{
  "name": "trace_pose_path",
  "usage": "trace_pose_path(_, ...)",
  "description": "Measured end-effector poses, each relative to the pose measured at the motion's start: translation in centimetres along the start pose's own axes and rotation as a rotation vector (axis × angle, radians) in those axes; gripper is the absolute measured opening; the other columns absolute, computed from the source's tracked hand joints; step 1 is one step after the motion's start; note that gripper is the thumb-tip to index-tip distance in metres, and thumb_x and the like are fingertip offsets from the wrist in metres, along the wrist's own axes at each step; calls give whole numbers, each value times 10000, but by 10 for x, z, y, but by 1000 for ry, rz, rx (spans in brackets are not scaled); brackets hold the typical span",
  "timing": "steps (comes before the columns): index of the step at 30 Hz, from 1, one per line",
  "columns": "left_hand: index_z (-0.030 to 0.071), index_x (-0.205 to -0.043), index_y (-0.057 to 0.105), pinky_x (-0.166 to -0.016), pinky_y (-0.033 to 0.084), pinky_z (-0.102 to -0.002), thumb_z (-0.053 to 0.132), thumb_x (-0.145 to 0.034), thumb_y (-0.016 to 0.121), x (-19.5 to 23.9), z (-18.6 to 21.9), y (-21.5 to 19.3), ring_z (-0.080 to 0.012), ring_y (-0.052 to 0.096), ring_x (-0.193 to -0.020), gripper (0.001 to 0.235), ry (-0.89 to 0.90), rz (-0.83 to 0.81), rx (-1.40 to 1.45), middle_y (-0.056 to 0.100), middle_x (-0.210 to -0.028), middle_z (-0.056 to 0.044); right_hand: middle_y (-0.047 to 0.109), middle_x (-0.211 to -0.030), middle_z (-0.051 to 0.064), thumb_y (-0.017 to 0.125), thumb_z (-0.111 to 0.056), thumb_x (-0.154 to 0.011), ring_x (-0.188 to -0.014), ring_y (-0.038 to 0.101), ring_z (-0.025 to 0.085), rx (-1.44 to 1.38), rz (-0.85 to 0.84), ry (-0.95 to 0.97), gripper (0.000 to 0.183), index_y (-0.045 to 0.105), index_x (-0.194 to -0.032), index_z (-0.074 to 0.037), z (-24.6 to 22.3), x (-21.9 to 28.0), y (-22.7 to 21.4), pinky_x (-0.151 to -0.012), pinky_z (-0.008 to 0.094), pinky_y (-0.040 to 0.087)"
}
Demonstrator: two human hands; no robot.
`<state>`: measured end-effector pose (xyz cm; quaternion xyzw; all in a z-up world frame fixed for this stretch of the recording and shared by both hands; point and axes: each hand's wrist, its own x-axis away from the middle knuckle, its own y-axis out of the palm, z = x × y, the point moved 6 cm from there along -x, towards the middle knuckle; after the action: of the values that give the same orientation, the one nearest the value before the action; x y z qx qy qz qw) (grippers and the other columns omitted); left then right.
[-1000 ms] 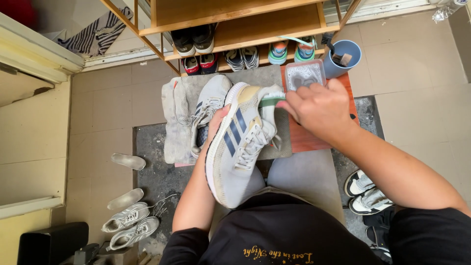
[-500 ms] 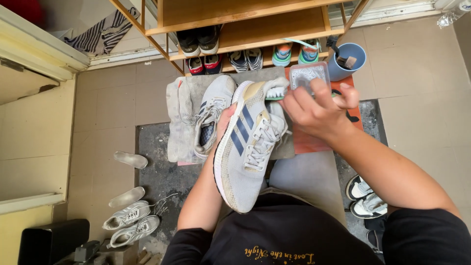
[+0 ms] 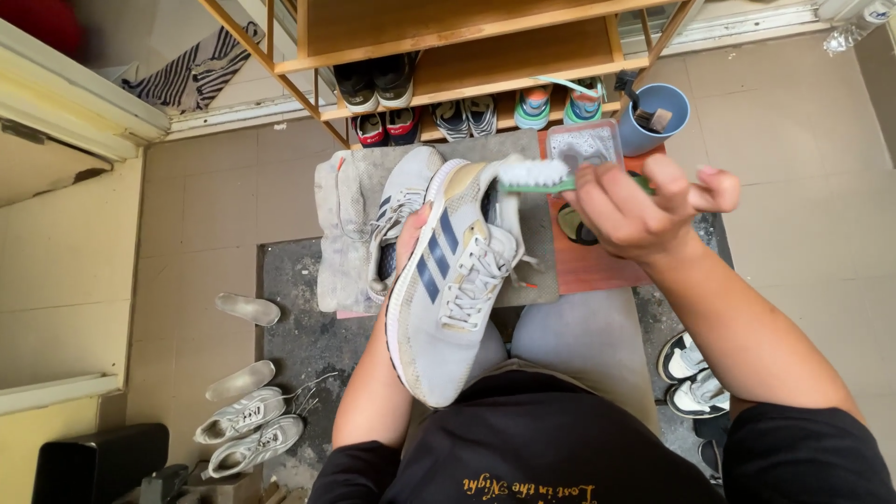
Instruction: The person scrubs a white sneaker with a green brush, focusing on the upper mesh and the side stripes. They rotate the shoe to clean different areas and dip the brush into a container of liquid.
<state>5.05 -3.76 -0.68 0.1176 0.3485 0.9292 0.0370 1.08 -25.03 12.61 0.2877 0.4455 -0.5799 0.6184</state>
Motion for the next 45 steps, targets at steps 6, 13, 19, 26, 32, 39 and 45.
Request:
trace_pose_path(6, 148, -985, 631, -677, 472, -219, 368, -954, 626, 7, 6, 16, -92, 617, -731, 222, 41, -25, -38, 620, -784, -28, 544, -746, -128, 623, -342, -1010, -872, 542, 166, -53, -137, 77, 289, 654, -729, -287, -2, -5, -1, -897, 426, 220)
trace_pose_path(13, 167, -930, 630, -621, 466, -180, 360, -968, 615, 17, 17, 9, -53, 611, -662, 197, 137, -2, -59, 616, -703, 4, 561, -657, -30, 774, -316, -1066, -686, 446, 193, -591, -539, 748, 282, 707, -1012, -47, 17, 74, 18, -930, 387, 293)
trace_pose_path(19, 182, -890, 629, -582, 463, -152, 354, -978, 607, 23, 11, 1, -25, 607, -613, 195, 175, 5, -66, 613, -644, 27, 537, -643, -12, 611, -369, -1034, -591, 454, 94, -1306, -700, 1304, 378, 588, -1309, -110, -27, 142, 26, -621, 277, 389)
trace_pose_path(26, 111, -1067, 653, -730, 498, -213, 295, -881, 687, 15, 5, -12, -57, 593, -767, 264, 305, -136, -166, 613, -806, 24, 548, -648, -85, 722, -273, -964, -598, 409, -11, -1455, -707, 1527, 279, 621, -1121, -66, -54, 132, 21, -592, 164, 337)
trace_pose_path(32, 100, -1018, 658, -693, 478, -209, 290, -936, 629, 28, 10, 13, -67, 553, -753, 209, 232, -149, -224, 576, -787, 35, 328, -507, -103, 910, -93, -790, -488, 321, -27, -1387, -604, 1555, 331, 581, -791, -67, -60, 116, 35, -476, 134, 288)
trace_pose_path(39, 127, -933, 661, -635, 421, -228, 342, -945, 624, 22, -11, 2, -88, 529, -668, 218, 50, -45, -157, 546, -689, 18, 415, -431, -34, 942, -39, -715, -434, 339, 7, -1197, -656, 1578, 500, 452, -636, -97, -55, 114, 44, -409, 168, 286)
trace_pose_path(45, 58, -1033, 723, -874, 563, -366, 463, -895, 709, 26, -35, 3, -237, 704, -839, 428, -330, 68, 186, 743, -926, -180, 410, -535, -54, 974, -50, -685, -494, 391, 1, -1107, -597, 1676, 314, 693, -824, -27, -54, 125, 43, -471, 187, 348)
